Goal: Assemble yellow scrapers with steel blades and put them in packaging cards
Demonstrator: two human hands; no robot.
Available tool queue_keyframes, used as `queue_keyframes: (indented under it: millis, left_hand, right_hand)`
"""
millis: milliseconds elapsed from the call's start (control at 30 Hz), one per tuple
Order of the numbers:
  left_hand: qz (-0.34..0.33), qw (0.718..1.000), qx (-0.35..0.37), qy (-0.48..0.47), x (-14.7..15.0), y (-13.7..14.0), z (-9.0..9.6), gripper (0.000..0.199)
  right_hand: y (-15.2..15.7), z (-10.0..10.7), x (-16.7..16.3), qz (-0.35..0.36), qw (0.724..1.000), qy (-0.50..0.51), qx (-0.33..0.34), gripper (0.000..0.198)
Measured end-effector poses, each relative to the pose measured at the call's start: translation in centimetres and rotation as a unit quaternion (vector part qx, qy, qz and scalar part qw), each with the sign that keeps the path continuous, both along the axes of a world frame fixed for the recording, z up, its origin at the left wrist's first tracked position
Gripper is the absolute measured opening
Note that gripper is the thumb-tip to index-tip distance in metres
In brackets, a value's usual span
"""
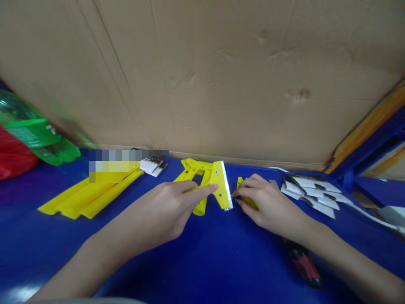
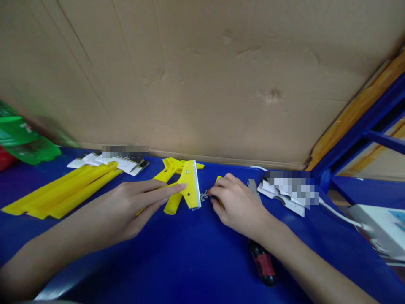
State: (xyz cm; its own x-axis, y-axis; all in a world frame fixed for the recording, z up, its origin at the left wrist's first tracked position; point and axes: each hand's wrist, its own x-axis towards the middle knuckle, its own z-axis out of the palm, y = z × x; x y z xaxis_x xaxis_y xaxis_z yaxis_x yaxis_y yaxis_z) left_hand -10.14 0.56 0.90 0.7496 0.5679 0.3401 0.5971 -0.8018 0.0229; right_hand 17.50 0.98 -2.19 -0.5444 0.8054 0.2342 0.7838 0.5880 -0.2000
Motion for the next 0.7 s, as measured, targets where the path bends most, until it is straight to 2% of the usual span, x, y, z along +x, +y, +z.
queue_keyframes:
  millis: [200,367,700]
  left_hand:
    - [0.003,1.000,-0.012,0.005,0.24,-0.18,0.15,0.050]
    - [0.001,1.000,-0.013,0.022,0.36,-0.29,0.09,0.050]
    - [-0.011,0.999,-0.044,0.026,0.60,-0.35,-0.36,0.049]
  right_hand:
    - [0.03,-0.12,0.07,0.000,0.998,-0.054,0.012,0.027]
    - [0.15,0.12,0.07,-0.015,0.996,-0.089,0.021,0.020]
    - [-0.06,0.69,-0.20,-0.053,0.991,-0.122,-0.024,0.016]
